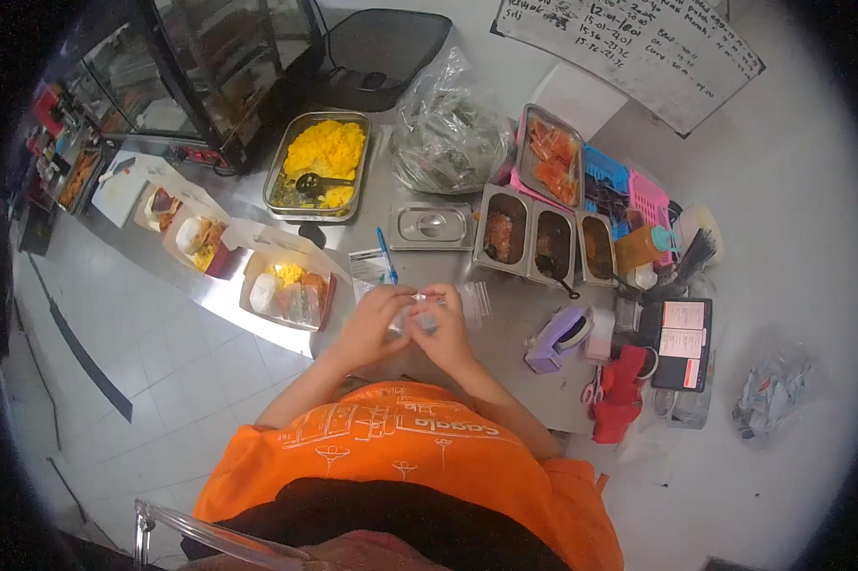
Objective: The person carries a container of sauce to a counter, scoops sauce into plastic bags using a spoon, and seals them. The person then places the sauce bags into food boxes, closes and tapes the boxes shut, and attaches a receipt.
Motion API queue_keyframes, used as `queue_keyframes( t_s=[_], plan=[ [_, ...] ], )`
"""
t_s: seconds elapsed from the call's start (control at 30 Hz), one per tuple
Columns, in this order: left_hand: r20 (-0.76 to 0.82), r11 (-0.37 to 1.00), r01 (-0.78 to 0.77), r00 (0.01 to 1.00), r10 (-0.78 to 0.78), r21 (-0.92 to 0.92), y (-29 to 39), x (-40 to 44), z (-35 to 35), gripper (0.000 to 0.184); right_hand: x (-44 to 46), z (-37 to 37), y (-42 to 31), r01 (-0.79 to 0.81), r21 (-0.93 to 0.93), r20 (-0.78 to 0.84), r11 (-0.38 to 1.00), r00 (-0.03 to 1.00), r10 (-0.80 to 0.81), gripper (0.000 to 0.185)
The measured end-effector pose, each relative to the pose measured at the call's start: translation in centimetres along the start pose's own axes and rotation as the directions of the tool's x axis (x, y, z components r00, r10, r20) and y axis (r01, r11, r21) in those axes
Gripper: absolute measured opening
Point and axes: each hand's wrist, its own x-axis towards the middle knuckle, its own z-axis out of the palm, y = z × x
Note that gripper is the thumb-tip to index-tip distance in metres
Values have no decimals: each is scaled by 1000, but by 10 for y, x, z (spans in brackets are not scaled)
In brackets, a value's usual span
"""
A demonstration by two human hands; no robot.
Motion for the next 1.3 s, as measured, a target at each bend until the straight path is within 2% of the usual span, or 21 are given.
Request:
queue_keyframes(
  t_s=[0.03, 0.07, 0.13, 0.17, 0.27, 0.37, 0.47, 0.53, 0.57, 0.6, 0.63, 0.7, 0.8, 0.9, 1.0, 1.1, 1.23, 1.3],
  plan=[
    [-28, 999, 24, 999, -25, -34, -9, -1, -3, 49, 5, 15, 24, -116, 231, -75, 966, 988, 137, 34],
    [-27, 990, 70, 997, -74, -122, -12, -1, -10, 49, 11, 28, 45, -201, 456, -116, 867, 952, 282, 34],
    [-13, 942, 160, 985, -171, -294, -15, -2, -22, 50, 38, 43, 67, -337, 816, 5, 471, 818, 576, 32],
    [-19, 927, 169, 982, -185, -334, -16, -3, -24, 51, 51, 49, 79, -341, 917, 118, 208, 729, 674, 31],
    [-3, 889, 200, 975, -221, -412, -23, -11, -27, 55, 81, 67, 128, -349, 937, 230, -11, 595, 770, 31],
    [25, 880, 221, 972, -232, -419, -30, -13, -27, 55, 106, 78, 139, -274, 962, 137, 10, 514, 847, 44],
    [25, 880, 214, 974, -225, -425, -31, -8, -32, 54, 116, 85, 127, -347, 905, 75, 244, 697, 713, 47],
    [63, 852, 253, 966, -252, -459, -38, -6, -30, 54, 129, 93, 123, -390, 570, -110, 723, 836, 538, 46],
    [83, 836, 273, 960, -267, -477, -41, -5, -28, 54, 135, 94, 124, -355, 318, -147, 879, 898, 416, 46],
    [94, 833, 272, 961, -259, -481, -43, -3, -27, 54, 139, 88, 127, -189, -16, -224, 982, 958, 181, 42],
    [104, 831, 270, 962, -252, -486, -45, -1, -25, 54, 139, 85, 127, -242, -200, -201, 949, 958, 202, 41],
    [127, 824, 283, 959, -254, -491, -47, 3, -23, 54, 143, 72, 109, -298, -541, -161, 786, 954, 251, 41],
    [158, 810, 316, 949, -274, -494, -48, 5, -20, 53, 144, 62, 119, -305, -636, 43, 709, 903, 427, 43],
    [178, 806, 330, 944, -278, -491, -50, 5, -17, 53, 147, 55, 113, -261, -480, -31, 838, 959, 281, 46],
    [193, 814, 341, 940, -282, -470, -48, 4, -16, 54, 162, 48, 109, -92, -234, -236, 968, 971, 35, 50],
    [165, 834, 301, 953, -253, -463, -45, 6, -18, 55, 173, 45, 116, -117, -229, -237, 966, 969, 62, 54],
    [120, 851, 279, 960, -253, -445, -42, 0, -19, 55, 150, 49, 116, -236, -199, -147, 951, 967, 209, 44],
    [96, 859, 268, 963, -252, -437, -41, -5, -21, 55, 126, 53, 117, -148, -207, -112, 967, 986, 127, 39]
  ],
)
